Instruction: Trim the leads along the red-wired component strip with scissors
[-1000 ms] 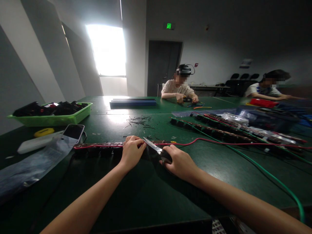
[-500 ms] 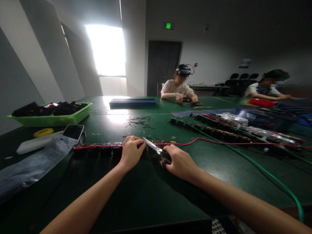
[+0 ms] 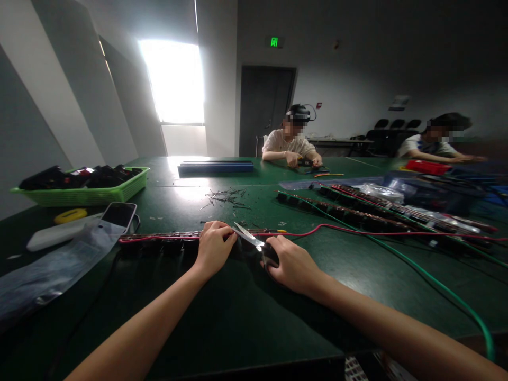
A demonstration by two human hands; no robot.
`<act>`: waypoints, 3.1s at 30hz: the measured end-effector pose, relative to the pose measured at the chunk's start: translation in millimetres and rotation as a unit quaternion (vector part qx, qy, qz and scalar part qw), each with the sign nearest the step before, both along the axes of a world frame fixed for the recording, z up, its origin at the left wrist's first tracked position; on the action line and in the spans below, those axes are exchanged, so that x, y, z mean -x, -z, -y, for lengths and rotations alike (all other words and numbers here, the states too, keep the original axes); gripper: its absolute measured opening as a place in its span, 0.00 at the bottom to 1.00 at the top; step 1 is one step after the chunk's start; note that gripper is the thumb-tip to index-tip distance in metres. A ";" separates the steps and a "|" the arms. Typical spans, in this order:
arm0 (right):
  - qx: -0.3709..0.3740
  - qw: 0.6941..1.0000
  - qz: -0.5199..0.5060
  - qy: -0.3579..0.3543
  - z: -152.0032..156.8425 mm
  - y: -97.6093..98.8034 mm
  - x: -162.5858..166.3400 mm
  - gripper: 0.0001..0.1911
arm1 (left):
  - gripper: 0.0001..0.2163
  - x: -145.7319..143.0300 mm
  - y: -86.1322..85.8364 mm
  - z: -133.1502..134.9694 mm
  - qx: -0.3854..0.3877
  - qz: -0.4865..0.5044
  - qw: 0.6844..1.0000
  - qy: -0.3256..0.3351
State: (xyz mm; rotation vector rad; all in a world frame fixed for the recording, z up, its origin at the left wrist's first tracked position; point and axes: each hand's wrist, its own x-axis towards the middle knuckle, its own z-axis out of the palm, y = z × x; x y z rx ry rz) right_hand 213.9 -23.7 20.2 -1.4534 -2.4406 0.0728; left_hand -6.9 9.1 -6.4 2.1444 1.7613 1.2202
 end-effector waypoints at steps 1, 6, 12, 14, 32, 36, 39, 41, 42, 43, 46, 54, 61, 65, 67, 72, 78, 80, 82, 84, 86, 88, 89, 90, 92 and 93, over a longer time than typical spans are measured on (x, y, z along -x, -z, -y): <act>0.001 1.000 -0.002 -0.003 -0.4 0.6 -0.3 0.17 | 0.10 -0.1 -0.1 0.2 0.001 0.000 1.000 0.000; 0.005 0.999 -0.025 -0.021 -1.5 0.8 -1.4 0.21 | 0.10 0.1 -0.3 0.8 0.000 0.003 1.000 -0.001; 0.011 0.999 -0.023 -0.042 -0.2 -3.9 -0.6 0.24 | 0.10 0.7 -0.9 0.9 0.001 -0.004 1.000 0.003; 0.011 0.999 -0.024 -0.043 -0.2 -3.7 -0.7 0.24 | 0.10 0.5 -1.1 1.0 -0.001 -0.005 1.000 0.004; 0.008 0.998 -0.036 -0.058 -3.6 1.9 -3.6 0.25 | 0.11 0.7 0.3 -0.2 -0.004 -0.011 1.000 0.003; 0.006 0.997 -0.035 -0.067 -3.1 1.7 -3.8 0.23 | 0.10 0.5 -0.8 0.7 -0.002 -0.009 1.000 0.003; 0.007 0.997 -0.032 -0.070 -2.3 0.8 -3.7 0.22 | 0.10 0.4 -1.2 1.0 -0.004 -0.006 1.000 0.005; 0.010 0.997 -0.028 -0.068 -2.0 0.1 -3.6 0.22 | 0.10 0.4 -1.2 0.9 -0.005 -0.006 1.000 0.006; 0.012 0.997 -0.025 -0.068 -2.0 -0.2 -3.6 0.22 | 0.10 0.4 -1.2 0.8 -0.006 -0.007 1.000 0.006; 0.014 0.997 -0.022 -0.069 -2.1 -0.4 -3.6 0.21 | 0.10 0.4 -1.2 0.8 -0.006 -0.007 1.000 0.006; 0.016 0.997 -0.015 -0.070 -2.4 -1.1 -3.5 0.21 | 0.10 0.4 -1.5 1.0 -0.005 -0.007 1.000 0.003; 0.020 0.997 -0.008 -0.071 -2.5 -1.7 -3.8 0.20 | 0.10 0.2 -2.2 1.6 -0.001 -0.004 1.000 0.003; 0.023 0.997 -0.019 -0.076 -3.5 0.1 -4.7 0.19 | 0.10 0.6 -2.1 1.4 -0.003 -0.004 1.000 0.007; 0.025 0.996 -0.025 -0.078 -3.6 0.4 -4.6 0.19 | 0.10 0.5 -2.4 1.5 -0.002 -0.004 1.000 0.005; 0.025 0.996 -0.028 -0.076 -3.6 0.9 -4.5 0.19 | 0.10 0.4 -2.3 1.5 -0.004 -0.004 1.000 0.004; 0.029 0.997 -0.030 -0.065 -4.8 1.3 -5.2 0.16 | 0.10 0.0 -2.2 1.6 -0.005 0.002 1.000 0.004; 0.026 0.996 -0.077 -0.036 -8.7 1.7 -8.0 0.16 | 0.10 0.2 -1.5 1.1 -0.004 0.004 1.000 0.006; 0.023 0.995 -0.089 -0.039 -9.4 2.3 -7.8 0.16 | 0.10 0.4 -1.5 0.9 -0.004 0.003 1.000 0.007; 0.023 0.994 -0.096 -0.046 -9.4 2.7 -7.0 0.16 | 0.10 0.5 -1.7 1.0 -0.005 0.003 1.000 0.007; 0.025 0.994 -0.095 -0.050 -8.6 2.5 -6.0 0.17 | 0.10 0.3 -2.0 1.4 -0.005 0.004 1.000 0.006; 0.024 0.994 -0.090 -0.054 -7.2 1.9 -5.1 0.17 | 0.10 0.1 -2.5 2.0 -0.004 0.005 1.000 0.005; 0.019 0.994 -0.085 -0.059 -5.6 0.9 -4.5 0.17 | 0.09 0.0 -2.9 2.6 -0.001 0.005 1.000 0.006; 0.015 0.995 -0.083 -0.060 -5.0 0.4 -4.4 0.17 | 0.09 -0.1 -3.1 2.9 0.000 0.006 1.000 0.006; 0.012 0.995 -0.081 -0.060 -4.5 -0.2 -4.4 0.17 | 0.09 -0.1 -3.2 3.1 0.001 0.006 1.000 0.006; 0.009 0.995 -0.077 -0.055 -3.9 -1.2 -4.6 0.17 | 0.09 0.0 -3.4 3.4 0.003 0.006 1.000 0.005; 0.009 0.996 -0.076 -0.053 -3.9 -1.7 -4.8 0.18 | 0.09 0.1 -3.5 3.4 0.004 0.006 1.000 0.005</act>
